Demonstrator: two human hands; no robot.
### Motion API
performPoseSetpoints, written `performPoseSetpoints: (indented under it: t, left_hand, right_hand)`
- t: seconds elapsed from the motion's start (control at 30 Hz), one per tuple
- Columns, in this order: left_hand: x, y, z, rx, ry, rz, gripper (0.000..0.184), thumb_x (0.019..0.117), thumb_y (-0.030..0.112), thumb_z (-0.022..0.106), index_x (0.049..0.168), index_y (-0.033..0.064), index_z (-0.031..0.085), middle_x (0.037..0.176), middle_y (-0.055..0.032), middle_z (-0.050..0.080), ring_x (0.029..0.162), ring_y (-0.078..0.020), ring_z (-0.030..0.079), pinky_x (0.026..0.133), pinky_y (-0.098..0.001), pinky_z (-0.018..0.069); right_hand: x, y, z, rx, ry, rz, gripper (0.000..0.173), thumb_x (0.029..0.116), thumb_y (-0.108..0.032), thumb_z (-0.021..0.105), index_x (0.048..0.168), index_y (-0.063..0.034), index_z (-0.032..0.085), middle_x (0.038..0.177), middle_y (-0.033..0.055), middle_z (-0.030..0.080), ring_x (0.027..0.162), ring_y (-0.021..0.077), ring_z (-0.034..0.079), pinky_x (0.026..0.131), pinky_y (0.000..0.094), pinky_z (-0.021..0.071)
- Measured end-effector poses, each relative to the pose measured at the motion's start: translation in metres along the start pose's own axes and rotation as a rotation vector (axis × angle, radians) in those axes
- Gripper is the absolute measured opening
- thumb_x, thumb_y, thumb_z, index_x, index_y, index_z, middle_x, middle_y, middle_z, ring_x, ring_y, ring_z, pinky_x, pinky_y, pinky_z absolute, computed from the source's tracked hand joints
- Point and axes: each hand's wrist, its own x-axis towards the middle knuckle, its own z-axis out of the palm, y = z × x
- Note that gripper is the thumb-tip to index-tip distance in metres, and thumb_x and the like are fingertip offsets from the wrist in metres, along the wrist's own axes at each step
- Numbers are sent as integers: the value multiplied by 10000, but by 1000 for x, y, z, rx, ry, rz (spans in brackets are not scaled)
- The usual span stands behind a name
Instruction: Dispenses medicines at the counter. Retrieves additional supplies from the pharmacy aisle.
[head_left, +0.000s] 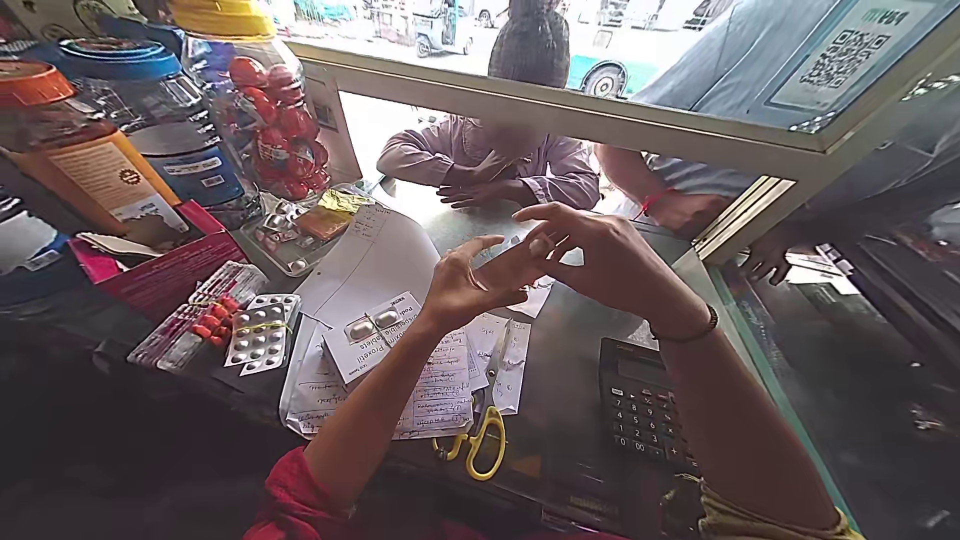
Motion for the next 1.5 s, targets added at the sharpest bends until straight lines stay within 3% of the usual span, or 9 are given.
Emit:
performPoseSetpoints:
  t: [0.13,0.2,0.3,0.4,0.53,0.77,0.97,1.17,1.5]
  left_hand:
    - [2,-8,3,-231,-164,43,281,802,87,803,1060,18,717,928,-22,731,844,-37,673,803,-284,563]
    - [-1,-7,6,-359,-172,-90,127,878,12,719,1004,-1,722,842,-10,726,753,-21,675,749,-250,578]
    - [-5,-1,11,-475,-59,-159,152,872,-45,719,1016,-14,681,803,-4,688,717,-35,661,710,-240,586]
    - [-3,-11,20,-364,-36,31,188,803,-78,738,970,-14,681,860,-16,702,781,-37,659,756,-233,567]
    - [-7,-17,36,-109,-194,27,222,794,-34,750,1011,-1,721,926,-83,725,846,-130,678,789,-362,556]
    - [-5,-25,39,-307,-306,-28,299,774,-39,723,1068,-14,677,947,-39,699,849,-43,627,783,-261,526]
    - [-6,-20,41,-254,-286,-89,346,806,-50,713,1147,-19,662,1031,-93,687,908,-89,622,832,-299,513]
    - [-3,-17,45,-186,-253,-256,350,845,4,727,1182,-22,639,1049,-156,681,930,-208,643,852,-415,518]
    - [-1,-12,40,-230,-181,-373,414,851,36,752,1233,-21,603,1080,-172,662,946,-214,645,864,-398,530]
  right_hand:
    - [6,1,6,92,-38,-71,430,879,-152,739,1286,-36,658,1073,87,735,950,171,698,820,313,565]
    - [8,13,6,60,42,5,298,959,-158,667,1231,-37,675,1054,79,734,957,146,710,825,295,581]
    - [2,50,26,-48,-99,275,196,1003,-47,598,1131,43,714,1015,207,730,930,332,719,847,504,566]
    - [-8,78,63,-104,-339,497,274,990,-177,671,1102,69,719,1036,265,712,1009,435,684,907,636,496]
    - [-12,63,79,-205,-338,507,129,860,-51,762,865,68,711,881,248,685,902,431,675,762,611,509]
    - [-25,70,88,-232,-115,443,102,870,-25,726,940,49,735,882,245,701,847,435,694,717,613,516]
    - [-25,74,58,-87,-28,515,82,887,-45,766,943,12,783,874,176,759,815,302,737,799,523,565]
    - [-14,27,15,-43,88,330,78,873,-70,771,942,-37,787,944,100,765,791,181,736,709,368,606]
    - [-10,57,20,-199,358,736,144,913,-184,780,996,-69,807,943,149,750,743,279,676,708,549,507]
